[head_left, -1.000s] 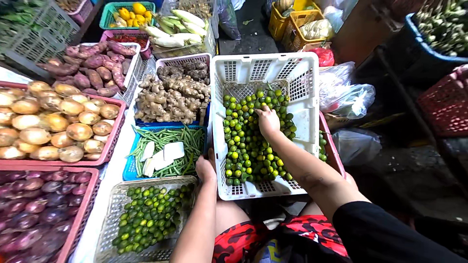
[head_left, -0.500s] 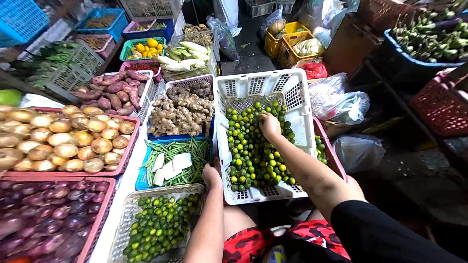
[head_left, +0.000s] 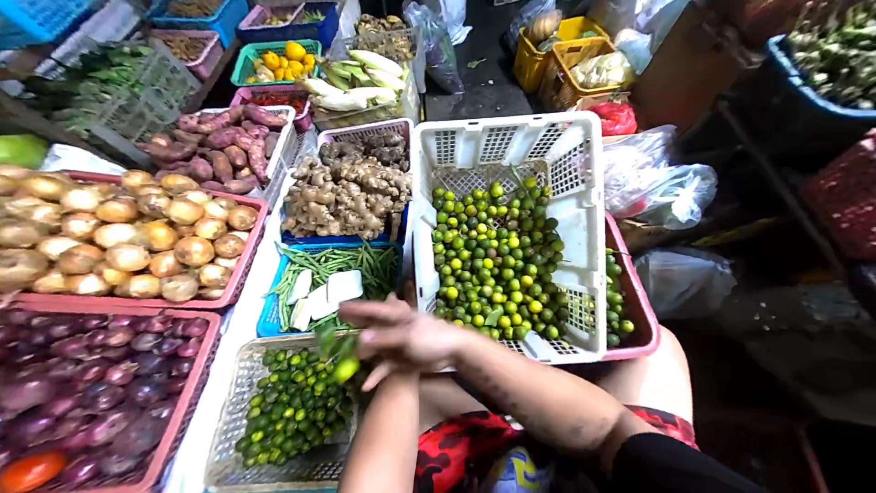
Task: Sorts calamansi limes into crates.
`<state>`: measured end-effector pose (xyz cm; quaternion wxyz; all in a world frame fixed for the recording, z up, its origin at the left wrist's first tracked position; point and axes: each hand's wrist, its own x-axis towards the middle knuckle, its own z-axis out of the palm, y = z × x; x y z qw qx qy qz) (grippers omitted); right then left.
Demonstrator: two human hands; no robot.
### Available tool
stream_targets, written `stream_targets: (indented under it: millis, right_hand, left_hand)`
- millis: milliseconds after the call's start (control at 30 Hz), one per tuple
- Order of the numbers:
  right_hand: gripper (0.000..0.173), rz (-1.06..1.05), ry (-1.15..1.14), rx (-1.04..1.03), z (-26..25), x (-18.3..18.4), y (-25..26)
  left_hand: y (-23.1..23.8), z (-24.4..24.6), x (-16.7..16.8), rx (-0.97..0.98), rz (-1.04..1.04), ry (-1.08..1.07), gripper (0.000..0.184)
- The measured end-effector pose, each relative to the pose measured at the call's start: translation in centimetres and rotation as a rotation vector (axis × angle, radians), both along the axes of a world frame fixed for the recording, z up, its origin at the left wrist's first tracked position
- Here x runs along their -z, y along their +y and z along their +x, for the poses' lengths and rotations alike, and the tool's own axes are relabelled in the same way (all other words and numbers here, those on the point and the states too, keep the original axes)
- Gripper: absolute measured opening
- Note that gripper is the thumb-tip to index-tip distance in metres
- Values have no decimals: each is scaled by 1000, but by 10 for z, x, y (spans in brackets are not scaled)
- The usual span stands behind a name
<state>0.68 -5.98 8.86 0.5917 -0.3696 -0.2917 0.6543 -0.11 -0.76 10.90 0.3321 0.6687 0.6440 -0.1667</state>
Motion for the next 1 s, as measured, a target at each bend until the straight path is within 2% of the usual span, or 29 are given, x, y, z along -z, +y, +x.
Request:
stream_targets:
  millis: [67,100,133,200,267,300,333,400,467,533,667,733,767,900,933,1000]
  right_hand:
    - [56,-54,-391,-38,-18,2,3]
    - [54,-23,-630,25,-15,3,-5]
    - [49,30,-832,149,-4,3,-20]
    - [32,127,-1175,525,43,5,-63]
    - [31,113,-1435,892,118,11,-127]
    - [31,-26,-1523,1023,158,16,-163]
    - [32,-281,-1569,1101,195,28,-198]
    - [51,-883,-1411,1016,249,65,-252]
    - [75,-1237,-1188,794,269,103,-274]
    - [77,-1388,-1168,700,263,116,-267]
    - [75,-1455,-1195,672,260,114,-258]
    - [75,-1450,-1142,674,264,110,-259]
    - [75,-1456,-1132,663,265,109,-260]
    - [78,-1480,-1109,629,273,109,-261]
    - [79,-1470,-1116,639,274,111,-260]
    - [80,-1461,-1137,647,272,116,-261]
  left_hand:
    - [4,-9,91,-180,325,-450,38]
    - [14,-14,114,-268,279,-592,41]
    - [22,-24,120,-366,141,-745,45]
    - [35,-37,146,-506,255,-895,36]
    - [32,-39,129,-510,461,-1010,32]
    - [21,-32,108,-430,565,-1080,30]
    - [5,-20,86,-293,608,-1142,29]
    - [-36,21,60,72,508,-1197,28]
    - [-67,80,55,473,355,-1122,27]
    - [-87,146,64,755,287,-930,32]
    - [-99,244,103,968,309,-608,42]
    - [-96,266,117,994,324,-548,41]
    - [-93,266,118,937,290,-592,37]
    - [-82,226,94,476,-68,-896,33]
    - [-80,221,92,446,-82,-913,33]
    - [-81,224,95,536,-31,-840,36]
